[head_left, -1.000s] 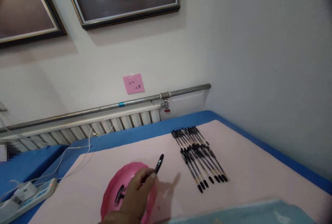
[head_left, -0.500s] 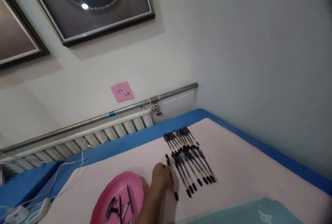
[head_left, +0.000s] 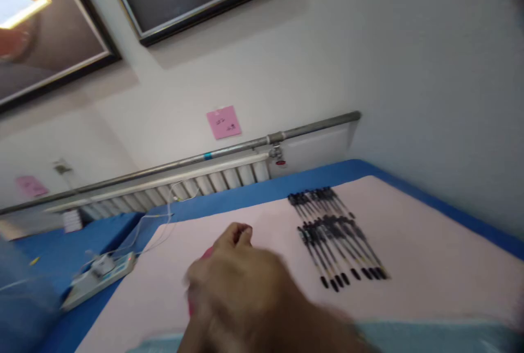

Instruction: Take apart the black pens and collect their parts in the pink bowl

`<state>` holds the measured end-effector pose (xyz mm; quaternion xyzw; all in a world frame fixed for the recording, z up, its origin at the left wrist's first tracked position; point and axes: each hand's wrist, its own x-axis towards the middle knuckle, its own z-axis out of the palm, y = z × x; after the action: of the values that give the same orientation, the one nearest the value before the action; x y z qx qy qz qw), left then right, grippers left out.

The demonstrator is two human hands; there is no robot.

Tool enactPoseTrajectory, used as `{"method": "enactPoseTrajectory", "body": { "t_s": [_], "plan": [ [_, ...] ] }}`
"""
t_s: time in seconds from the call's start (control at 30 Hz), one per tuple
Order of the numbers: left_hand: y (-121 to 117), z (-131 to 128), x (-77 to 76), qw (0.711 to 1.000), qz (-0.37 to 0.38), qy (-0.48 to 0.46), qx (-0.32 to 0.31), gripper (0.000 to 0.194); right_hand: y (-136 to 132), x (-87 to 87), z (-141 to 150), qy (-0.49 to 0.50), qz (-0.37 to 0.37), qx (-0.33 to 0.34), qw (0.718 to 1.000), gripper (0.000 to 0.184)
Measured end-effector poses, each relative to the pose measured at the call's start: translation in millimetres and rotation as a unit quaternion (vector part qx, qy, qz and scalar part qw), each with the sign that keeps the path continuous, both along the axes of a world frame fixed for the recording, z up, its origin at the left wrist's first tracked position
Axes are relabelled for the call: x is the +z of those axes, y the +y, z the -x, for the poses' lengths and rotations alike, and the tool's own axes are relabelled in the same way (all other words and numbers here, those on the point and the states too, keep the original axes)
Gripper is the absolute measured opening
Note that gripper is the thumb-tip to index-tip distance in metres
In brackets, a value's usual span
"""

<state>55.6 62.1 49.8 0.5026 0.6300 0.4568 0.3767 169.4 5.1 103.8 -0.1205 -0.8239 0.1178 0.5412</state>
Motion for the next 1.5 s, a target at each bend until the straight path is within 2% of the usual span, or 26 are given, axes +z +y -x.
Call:
{"method": "enactPoseTrajectory", "body": {
  "t_s": [0.07, 0.1, 0.13, 0.2, 0.3, 0.43, 0.6, 0.67, 0.73, 0.83, 0.9, 1.07, 1.17, 1.5],
  "plan": [
    [-7, 39, 13.8, 0.997, -0.067, 0.011, 0.038, 0.014, 1, 13.1, 0, 0.012, 0.035, -0.015, 0.999, 0.022],
    [-9, 56, 15.6, 0.995, -0.077, 0.017, 0.058, 0.017, 3, 16.2, 0, 0.006, 0.081, -0.066, 0.995, 0.019],
    [-10, 71, 13.8, 0.993, -0.082, 0.025, 0.075, 0.019, 5, 17.0, 0, 0.001, 0.092, -0.091, 0.992, 0.018],
    [-9, 93, 1.6, 0.991, -0.076, 0.042, 0.106, 0.02, 12, 13.0, 3, -0.022, 0.102, -0.119, 0.987, 0.016],
    [-6, 110, -25.7, 0.987, -0.063, 0.083, 0.122, 0.019, 22, -0.8, 14, -0.082, 0.099, -0.138, 0.982, 0.019],
    [-8, 115, -50.2, 0.982, -0.039, 0.162, 0.089, 0.014, 38, -20.3, 30, -0.143, 0.08, -0.177, 0.971, 0.024],
    [-17, 112, -61.0, 0.97, -0.002, 0.242, 0.032, 0.012, 56, -33.0, 33, -0.2, 0.124, -0.22, 0.947, 0.022],
    [-19, 108, -64.5, 0.966, 0.005, 0.259, 0.01, 0.013, 62, -34.5, 31, -0.254, 0.16, -0.242, 0.923, 0.021],
    [-20, 105, -67.3, 0.964, 0.011, 0.266, -0.011, 0.015, 67, -36.9, 32, -0.329, 0.201, -0.254, 0.887, 0.02],
    [-19, 102, -69.1, 0.963, 0.015, 0.267, -0.02, 0.014, 73, -49.1, 41, -0.437, 0.24, -0.228, 0.836, 0.019],
    [-18, 102, -68.9, 0.966, 0.014, 0.258, -0.017, 0.014, 75, -64.5, 49, -0.48, 0.248, -0.2, 0.817, 0.02],
    [-14, 107, -70.9, 0.976, 0.01, 0.216, -0.014, 0.015, 78, -109.0, 68, -0.499, 0.273, -0.2, 0.798, 0.026],
    [-12, 109, -73.9, 0.98, 0.008, 0.197, -0.002, 0.014, 79, -123.8, 72, -0.501, 0.286, -0.213, 0.789, 0.036],
    [-13, 109, -74.2, 0.992, 0.004, 0.124, 0.011, 0.012, 86, -125.7, 74, -0.428, 0.362, -0.186, 0.807, 0.023]
  ]
}}
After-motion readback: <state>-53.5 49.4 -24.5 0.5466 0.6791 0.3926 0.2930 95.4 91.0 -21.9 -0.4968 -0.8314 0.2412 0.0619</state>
